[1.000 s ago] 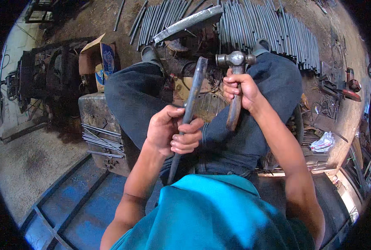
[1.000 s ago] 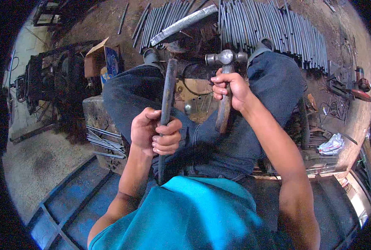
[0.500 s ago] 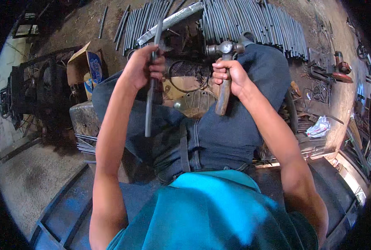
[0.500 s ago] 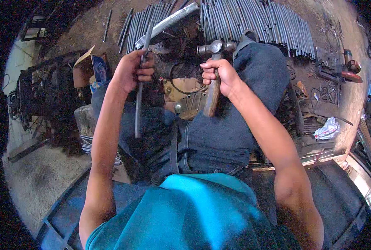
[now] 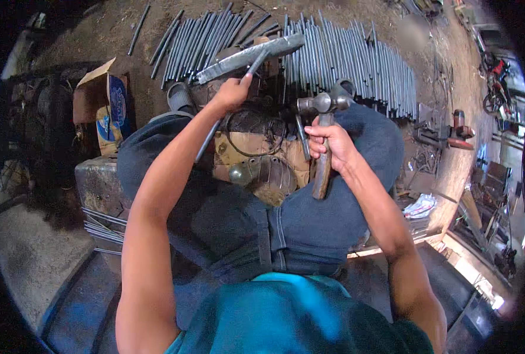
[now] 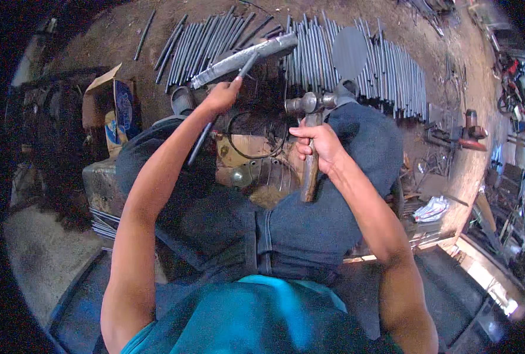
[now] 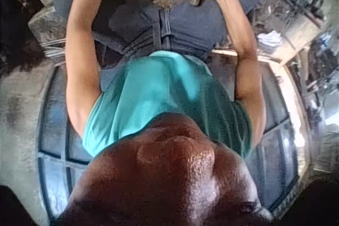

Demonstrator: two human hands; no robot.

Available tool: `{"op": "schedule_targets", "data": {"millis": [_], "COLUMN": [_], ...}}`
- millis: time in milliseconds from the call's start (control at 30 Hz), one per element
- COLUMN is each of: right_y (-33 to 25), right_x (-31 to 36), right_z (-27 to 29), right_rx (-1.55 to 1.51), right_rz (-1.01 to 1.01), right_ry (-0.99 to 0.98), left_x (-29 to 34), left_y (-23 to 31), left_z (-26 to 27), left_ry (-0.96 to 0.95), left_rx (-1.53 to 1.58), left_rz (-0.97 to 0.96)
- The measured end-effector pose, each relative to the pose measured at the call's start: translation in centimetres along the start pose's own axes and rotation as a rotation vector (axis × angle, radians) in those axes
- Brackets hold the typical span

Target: Hammer a metal rod against a metal block to straighten or shape it.

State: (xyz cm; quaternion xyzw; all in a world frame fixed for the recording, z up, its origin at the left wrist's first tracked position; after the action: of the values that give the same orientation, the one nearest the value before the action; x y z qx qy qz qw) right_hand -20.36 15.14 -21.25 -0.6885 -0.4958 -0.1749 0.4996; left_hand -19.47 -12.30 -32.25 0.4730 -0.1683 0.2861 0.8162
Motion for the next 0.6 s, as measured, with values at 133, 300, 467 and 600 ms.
{"op": "schedule_targets", "data": {"millis": [133, 300, 467, 600], "right_y": [-5.6, -12.8, -11.5, -4.7], "right_x": [-2.0, -2.6, -9.3, -17.1], "right_z": [-4.3, -12.2, -10.0, -5.2], "right_rx": [0.386, 0.664, 0.829, 0.881], "right_rz": [0.338, 0.785, 1.019, 0.387], "right_ry": [-0.009, -0.056, 0.207, 0.388], "left_x": [0.1, -0.7, -0.7, -1.6], "left_y": [0.6, -1.2, 0.0, -2.4], "left_z": [-0.4, -0.1, -0.7, -0.1], "left_ry": [0.074, 0.065, 0.060, 0.136], "left_rx": [0.044, 0.124, 0.138, 0.211], "left_rz": [0.025, -0.019, -0.031, 0.045]}}
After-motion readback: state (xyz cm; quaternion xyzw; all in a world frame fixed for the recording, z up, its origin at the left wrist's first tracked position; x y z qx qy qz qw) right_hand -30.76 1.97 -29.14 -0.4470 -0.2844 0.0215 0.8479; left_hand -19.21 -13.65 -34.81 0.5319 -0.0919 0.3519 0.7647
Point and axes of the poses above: each hand's wrist, its own x-axis away from the middle knuckle, its own z-axis out of the back of the hand, y = z × x, the point moved 2 cm from there along -x, towards the middle knuckle, and after that the axes turned 4 degrees about z, right-handed, at the moved point
